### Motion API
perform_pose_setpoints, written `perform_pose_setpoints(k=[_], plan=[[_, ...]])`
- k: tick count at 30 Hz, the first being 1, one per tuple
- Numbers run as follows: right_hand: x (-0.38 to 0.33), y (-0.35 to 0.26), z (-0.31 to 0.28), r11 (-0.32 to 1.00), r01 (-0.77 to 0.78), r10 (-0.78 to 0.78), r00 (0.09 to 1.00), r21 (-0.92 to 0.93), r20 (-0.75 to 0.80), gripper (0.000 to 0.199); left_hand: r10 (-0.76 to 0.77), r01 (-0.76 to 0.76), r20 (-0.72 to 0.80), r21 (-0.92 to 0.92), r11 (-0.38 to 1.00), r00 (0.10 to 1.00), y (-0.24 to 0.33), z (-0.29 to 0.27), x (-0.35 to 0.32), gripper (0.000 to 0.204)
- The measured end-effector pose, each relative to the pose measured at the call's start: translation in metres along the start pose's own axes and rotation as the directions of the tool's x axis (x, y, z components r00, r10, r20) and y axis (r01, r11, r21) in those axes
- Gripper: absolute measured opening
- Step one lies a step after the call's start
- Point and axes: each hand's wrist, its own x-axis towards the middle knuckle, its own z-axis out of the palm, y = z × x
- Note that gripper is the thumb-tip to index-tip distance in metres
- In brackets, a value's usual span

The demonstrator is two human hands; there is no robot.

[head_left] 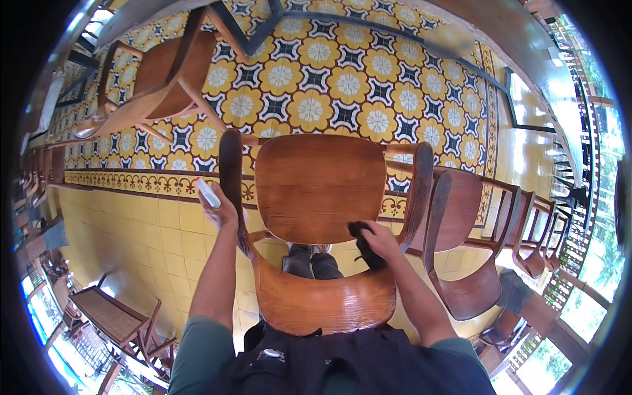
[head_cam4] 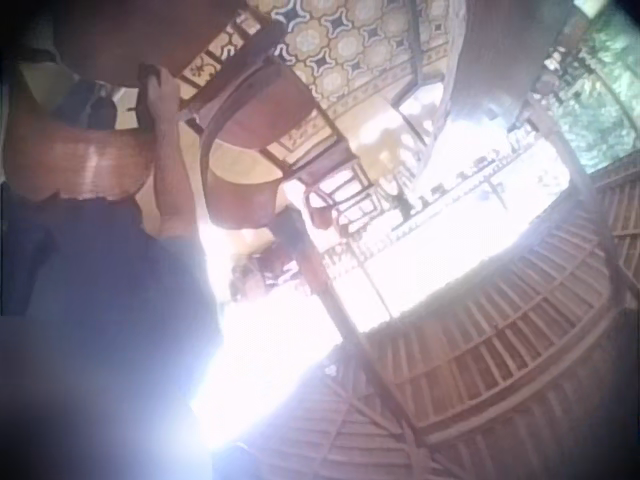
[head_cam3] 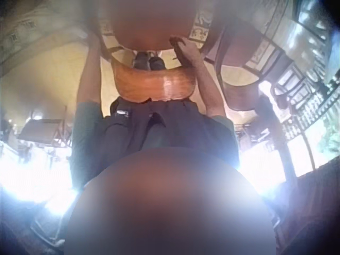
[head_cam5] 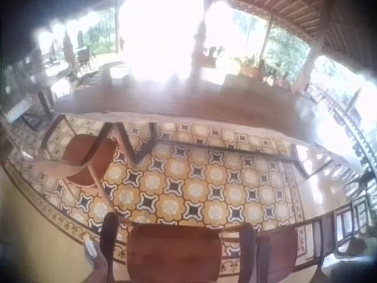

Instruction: The person cleans wooden chairs and a table in a restaurant setting. They spray a cleaning solution on the chair seats and wipe them with a cloth, then move to wipe the table surface. The person also rearranges chairs around the table.

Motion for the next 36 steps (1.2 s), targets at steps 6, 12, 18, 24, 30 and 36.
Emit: perform_pose_setpoints(k=[6, 12, 18, 24, 30, 36], plan=[[-0.128, -0.024, -0.08, 0.993, 0.013, -0.042, 0.971, -0.121, -0.235, 0.036, 0.06, -0.06, 0.021, 0.005, 0.998, 0.998, -0.004, -0.001, 0.004, 0.048], [-0.187, 0.033, -0.068, 0.938, -0.26, 0.259, 0.965, -0.228, -0.035, 0.063, 0.045, -0.15, 0.56, 0.143, 0.978, 0.827, -0.025, -0.087, -0.003, 0.053], [-0.128, 0.074, -0.013, 0.784, -0.379, 0.378, 0.92, 0.492, 0.105, 0.057, -0.165, 0.068, 0.772, 0.156, 0.985, 0.613, -0.023, -0.188, -0.074, 0.056], [-0.042, 0.032, -0.008, 0.546, -0.262, 0.414, 0.91, 0.796, 0.015, 0.034, -0.411, 0.636, 0.769, 0.008, 0.772, 0.49, 0.05, -0.2, -0.079, 0.046], [0.065, -0.039, -0.073, 0.422, -0.19, 0.412, 0.911, 0.886, -0.001, 0.026, -0.016, 0.346, 0.829, -0.216, 0.913, 0.559, 0.125, -0.117, 0.003, 0.039], [0.195, -0.108, -0.131, 0.433, -0.207, 0.46, 0.888, 0.877, -0.017, 0.027, -0.048, 0.422, 0.756, -0.31, 0.852, 0.653, 0.184, -0.012, 0.092, 0.036]])
